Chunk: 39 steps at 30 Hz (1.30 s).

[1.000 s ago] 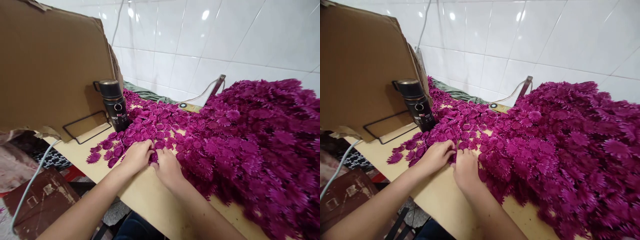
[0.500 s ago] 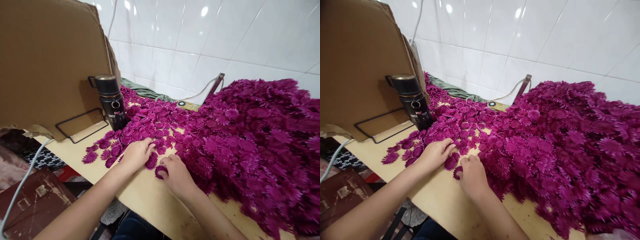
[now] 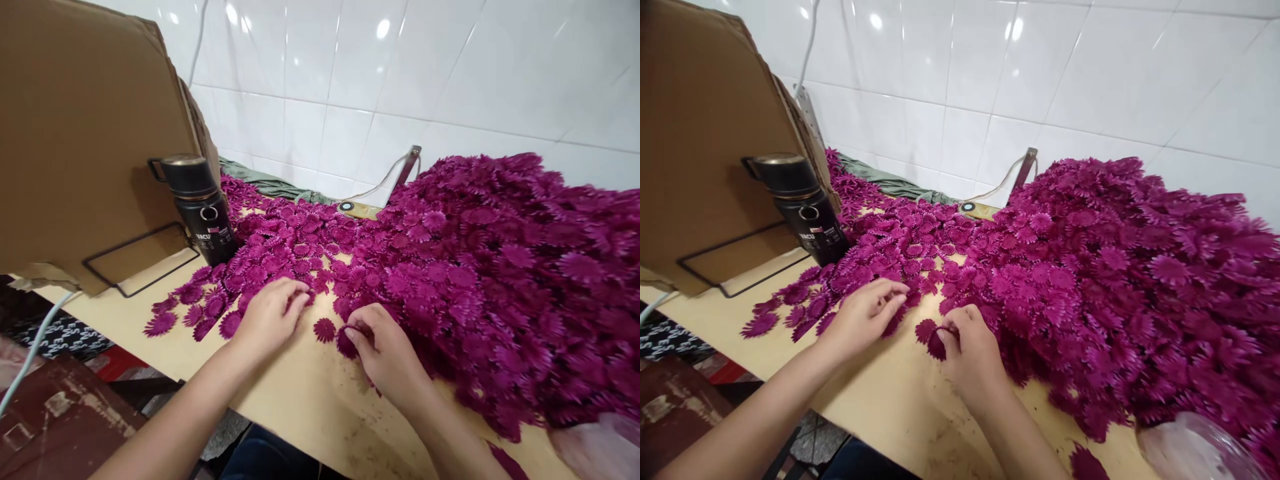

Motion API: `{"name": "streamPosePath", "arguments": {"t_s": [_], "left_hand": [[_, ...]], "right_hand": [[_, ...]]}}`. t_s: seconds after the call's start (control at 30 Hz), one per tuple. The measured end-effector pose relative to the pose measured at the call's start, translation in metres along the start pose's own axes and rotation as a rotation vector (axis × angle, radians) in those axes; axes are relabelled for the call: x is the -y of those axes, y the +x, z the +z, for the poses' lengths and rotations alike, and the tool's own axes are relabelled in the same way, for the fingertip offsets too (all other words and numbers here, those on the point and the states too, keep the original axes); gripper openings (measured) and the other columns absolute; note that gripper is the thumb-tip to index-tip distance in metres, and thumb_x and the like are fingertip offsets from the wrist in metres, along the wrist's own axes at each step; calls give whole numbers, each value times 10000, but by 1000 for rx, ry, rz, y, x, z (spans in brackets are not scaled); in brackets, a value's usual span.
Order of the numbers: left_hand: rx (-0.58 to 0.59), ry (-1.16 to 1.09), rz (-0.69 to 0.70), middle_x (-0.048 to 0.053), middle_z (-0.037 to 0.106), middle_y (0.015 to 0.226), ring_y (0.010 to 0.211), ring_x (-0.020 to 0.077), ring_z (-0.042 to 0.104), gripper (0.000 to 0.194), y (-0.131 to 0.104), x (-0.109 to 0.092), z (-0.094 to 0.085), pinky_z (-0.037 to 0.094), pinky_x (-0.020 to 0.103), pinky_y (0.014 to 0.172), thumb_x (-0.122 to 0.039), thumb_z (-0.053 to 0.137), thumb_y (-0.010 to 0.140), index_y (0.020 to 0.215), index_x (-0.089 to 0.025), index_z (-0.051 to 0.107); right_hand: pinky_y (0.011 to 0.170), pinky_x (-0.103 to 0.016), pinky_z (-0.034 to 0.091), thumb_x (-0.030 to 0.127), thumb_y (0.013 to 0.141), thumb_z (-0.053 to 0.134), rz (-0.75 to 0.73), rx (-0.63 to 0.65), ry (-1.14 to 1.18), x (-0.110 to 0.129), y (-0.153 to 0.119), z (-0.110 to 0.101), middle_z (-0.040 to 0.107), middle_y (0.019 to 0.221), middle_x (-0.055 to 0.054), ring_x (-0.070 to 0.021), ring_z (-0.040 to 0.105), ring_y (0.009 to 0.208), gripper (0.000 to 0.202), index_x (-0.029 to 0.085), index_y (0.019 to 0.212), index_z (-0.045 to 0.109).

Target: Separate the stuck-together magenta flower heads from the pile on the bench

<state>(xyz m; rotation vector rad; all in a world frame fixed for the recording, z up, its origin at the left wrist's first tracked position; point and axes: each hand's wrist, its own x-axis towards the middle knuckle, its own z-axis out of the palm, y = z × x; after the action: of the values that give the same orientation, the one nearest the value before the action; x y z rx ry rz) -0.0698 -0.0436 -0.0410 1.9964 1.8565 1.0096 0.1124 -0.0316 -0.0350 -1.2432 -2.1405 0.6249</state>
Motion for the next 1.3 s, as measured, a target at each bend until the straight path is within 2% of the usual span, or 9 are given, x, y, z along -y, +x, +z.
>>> {"name": "streamPosePath", "arguments": {"t_s": [0.2,0.4,0.53,0.7,0.8,0.9,1.07,1.2,1.3], "left_hand": [[291,-441,-35,6,573,652,622,138,515,251,-13,-49,33,401,245,577,-332,421,807,714,-170,589],[320,-710,-126,-15,510,626,585,117,447,195,-10,-68,52,363,228,550,-339,485,746,720,-158,552],[350,-791,-168,-41,413,562,542,100,386,192,-6,-72,58,325,221,527,-298,433,751,615,-169,475],[339,-707,-148,-52,357,552,526,99,346,239,-3,-73,65,302,221,509,-335,401,771,584,-187,415],[264,-556,-73,-46,362,538,532,109,372,271,-2,-76,67,309,223,513,-309,377,789,542,-200,352],[171,-329,24,-40,371,514,513,114,388,321,-1,-80,65,297,227,504,-309,354,815,517,-201,300],[157,7,105,-21,443,489,470,120,405,384,1,-81,54,267,247,489,-342,301,860,509,-195,348],[118,-20,134,-1,512,570,550,138,473,366,3,-79,51,328,253,527,-350,297,873,575,-197,446],[101,-164,204,35,595,801,763,166,538,214,3,-81,54,404,279,682,-336,380,854,826,-197,539]], "right_hand": [[655,-297,413,173,789,430,56,-126,96,-11,-10,-13,536,735,-24,-162,514,709,94,193,726,497],[652,-303,425,224,795,448,83,-302,65,-20,-23,-19,544,766,-39,-171,525,723,56,193,774,490],[640,-294,436,271,827,400,117,-208,161,-25,-26,-24,588,750,-41,-164,546,701,144,186,800,513],[688,-308,469,326,789,467,185,-96,359,-31,-28,-31,634,804,-51,-177,587,751,191,168,852,554],[805,-328,459,277,745,523,186,-68,459,-29,-28,-32,642,922,-64,-190,591,882,225,167,937,565],[798,-327,462,243,751,511,178,-50,495,-26,-27,-31,656,872,-58,-188,599,854,167,166,875,591],[668,-284,468,257,788,465,179,-182,399,-31,-24,-32,642,759,-45,-161,581,701,154,158,822,578],[557,-256,425,307,807,445,202,-227,287,-36,-26,-36,587,658,-27,-134,506,579,183,160,758,541],[537,-252,379,312,816,426,184,-245,174,-36,-27,-38,552,623,-15,-128,469,557,195,174,696,494]]}}
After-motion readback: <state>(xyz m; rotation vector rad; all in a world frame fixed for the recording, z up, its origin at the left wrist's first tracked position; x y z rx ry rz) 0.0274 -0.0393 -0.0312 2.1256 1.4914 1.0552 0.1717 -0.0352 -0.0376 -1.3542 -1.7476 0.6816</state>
